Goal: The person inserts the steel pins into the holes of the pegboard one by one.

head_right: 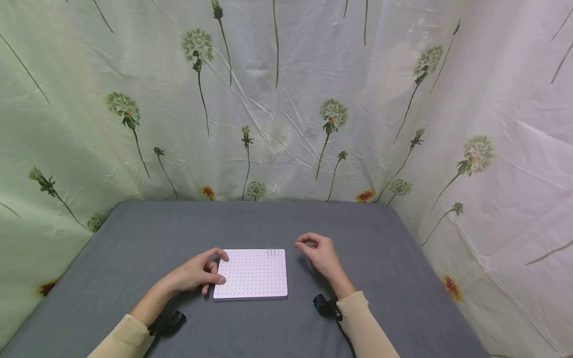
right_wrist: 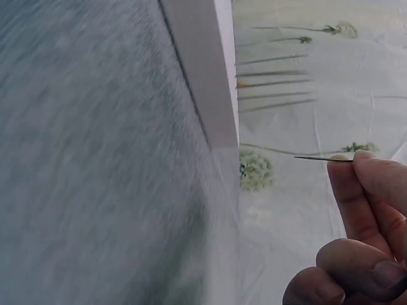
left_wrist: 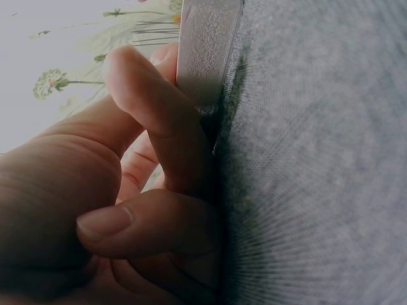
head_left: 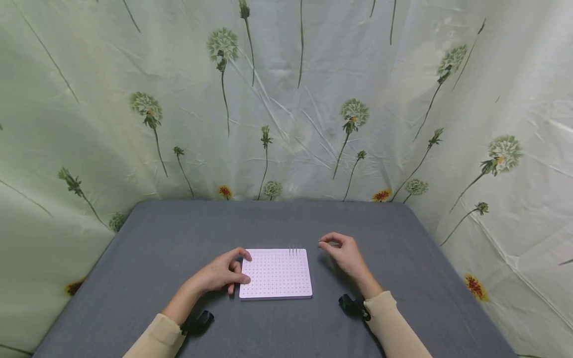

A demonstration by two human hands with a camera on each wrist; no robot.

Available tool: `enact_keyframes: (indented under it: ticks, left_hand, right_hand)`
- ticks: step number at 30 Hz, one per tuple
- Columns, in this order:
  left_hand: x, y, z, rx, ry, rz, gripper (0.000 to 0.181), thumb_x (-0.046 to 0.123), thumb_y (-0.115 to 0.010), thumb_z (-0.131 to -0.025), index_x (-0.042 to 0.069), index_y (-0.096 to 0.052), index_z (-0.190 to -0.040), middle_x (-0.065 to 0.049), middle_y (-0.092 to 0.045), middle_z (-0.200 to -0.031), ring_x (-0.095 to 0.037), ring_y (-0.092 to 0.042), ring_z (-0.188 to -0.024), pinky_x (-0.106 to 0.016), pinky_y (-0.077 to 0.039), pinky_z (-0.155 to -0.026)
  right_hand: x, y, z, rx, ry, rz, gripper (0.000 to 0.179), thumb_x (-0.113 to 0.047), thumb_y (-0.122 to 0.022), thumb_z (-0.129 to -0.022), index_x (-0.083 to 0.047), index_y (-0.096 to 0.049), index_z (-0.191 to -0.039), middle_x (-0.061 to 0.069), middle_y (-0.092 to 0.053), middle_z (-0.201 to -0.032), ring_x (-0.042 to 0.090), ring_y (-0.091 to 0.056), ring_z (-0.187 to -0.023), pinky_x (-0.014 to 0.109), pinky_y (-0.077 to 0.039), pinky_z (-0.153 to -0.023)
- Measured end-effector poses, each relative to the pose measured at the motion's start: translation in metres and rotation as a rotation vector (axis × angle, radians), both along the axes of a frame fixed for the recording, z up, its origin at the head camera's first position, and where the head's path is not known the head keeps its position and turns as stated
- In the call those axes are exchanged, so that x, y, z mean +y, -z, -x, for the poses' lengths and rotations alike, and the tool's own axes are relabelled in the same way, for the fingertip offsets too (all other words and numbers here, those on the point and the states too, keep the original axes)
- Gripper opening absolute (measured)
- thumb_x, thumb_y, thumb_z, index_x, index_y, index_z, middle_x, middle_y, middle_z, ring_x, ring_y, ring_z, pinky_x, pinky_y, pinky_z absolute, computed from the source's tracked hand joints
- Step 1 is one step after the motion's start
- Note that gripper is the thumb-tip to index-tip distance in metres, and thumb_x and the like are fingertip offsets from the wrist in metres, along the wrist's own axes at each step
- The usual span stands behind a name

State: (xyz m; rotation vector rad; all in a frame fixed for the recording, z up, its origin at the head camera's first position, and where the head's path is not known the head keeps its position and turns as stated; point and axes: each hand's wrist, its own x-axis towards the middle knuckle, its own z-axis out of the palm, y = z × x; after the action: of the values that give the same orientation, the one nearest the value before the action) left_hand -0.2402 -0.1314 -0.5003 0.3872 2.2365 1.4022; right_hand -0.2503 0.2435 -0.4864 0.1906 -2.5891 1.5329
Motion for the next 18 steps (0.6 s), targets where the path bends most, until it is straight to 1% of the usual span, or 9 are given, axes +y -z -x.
enact_keyframes:
  ticks: [3,6,8,12,14,18]
  left_hand:
    - [-0.001,0.001,0.000,0.001,0.004,-0.003,0.054,0.020,-0.087,-0.090,0.011,-0.056,-0.133,0.000,-0.057,-0.071,-0.012,-0.057,-0.049,-0.025,-0.040,-0.050]
    - [-0.001,0.001,0.001,0.000,0.010,-0.009,0.053,0.019,-0.086,-0.090,0.010,-0.055,-0.133,0.000,-0.057,-0.070,-0.012,-0.057,-0.048,-0.025,-0.039,-0.050]
    - [-0.001,0.001,0.001,-0.002,0.014,-0.018,0.054,0.019,-0.086,-0.090,0.010,-0.055,-0.133,0.000,-0.057,-0.070,-0.011,-0.057,-0.048,-0.025,-0.040,-0.050]
    - [-0.001,0.001,0.001,-0.002,0.016,-0.027,0.054,0.018,-0.086,-0.090,0.009,-0.055,-0.133,0.000,-0.057,-0.070,-0.011,-0.057,-0.048,-0.025,-0.040,-0.049]
    - [-0.001,0.001,0.001,-0.002,0.019,-0.028,0.054,0.018,-0.086,-0.090,0.009,-0.055,-0.133,0.000,-0.057,-0.070,-0.011,-0.057,-0.047,-0.024,-0.040,-0.049]
    - [-0.001,0.001,0.002,-0.002,0.021,-0.023,0.054,0.019,-0.086,-0.090,0.009,-0.055,-0.133,0.000,-0.057,-0.070,-0.011,-0.057,-0.048,-0.024,-0.039,-0.049]
  right_hand:
    - [-0.008,-0.002,0.002,-0.008,-0.008,0.020,0.008,-0.013,-0.080,-0.095,-0.008,-0.079,-0.100,0.013,-0.078,-0.105,0.025,-0.075,-0.088,0.024,-0.050,-0.072]
    - [-0.015,-0.001,0.005,-0.017,-0.015,0.028,0.007,-0.012,-0.080,-0.095,-0.008,-0.079,-0.100,0.012,-0.079,-0.104,0.028,-0.077,-0.089,0.025,-0.052,-0.073]
    - [-0.020,0.000,0.006,-0.022,-0.016,0.027,0.007,-0.013,-0.081,-0.094,-0.009,-0.079,-0.100,0.011,-0.079,-0.104,0.025,-0.077,-0.090,0.026,-0.053,-0.074]
    - [-0.027,0.001,0.009,-0.027,-0.008,0.002,0.006,-0.015,-0.082,-0.094,-0.012,-0.080,-0.098,0.008,-0.080,-0.104,0.016,-0.074,-0.084,0.028,-0.051,-0.074]
    - [-0.029,0.002,0.009,-0.026,-0.009,-0.005,0.005,-0.015,-0.082,-0.094,-0.013,-0.080,-0.097,0.008,-0.080,-0.103,0.013,-0.071,-0.080,0.027,-0.050,-0.071]
    - [-0.033,0.005,0.010,-0.024,-0.008,-0.016,0.004,-0.015,-0.082,-0.093,-0.013,-0.080,-0.095,0.007,-0.080,-0.103,0.010,-0.067,-0.078,0.025,-0.049,-0.070]
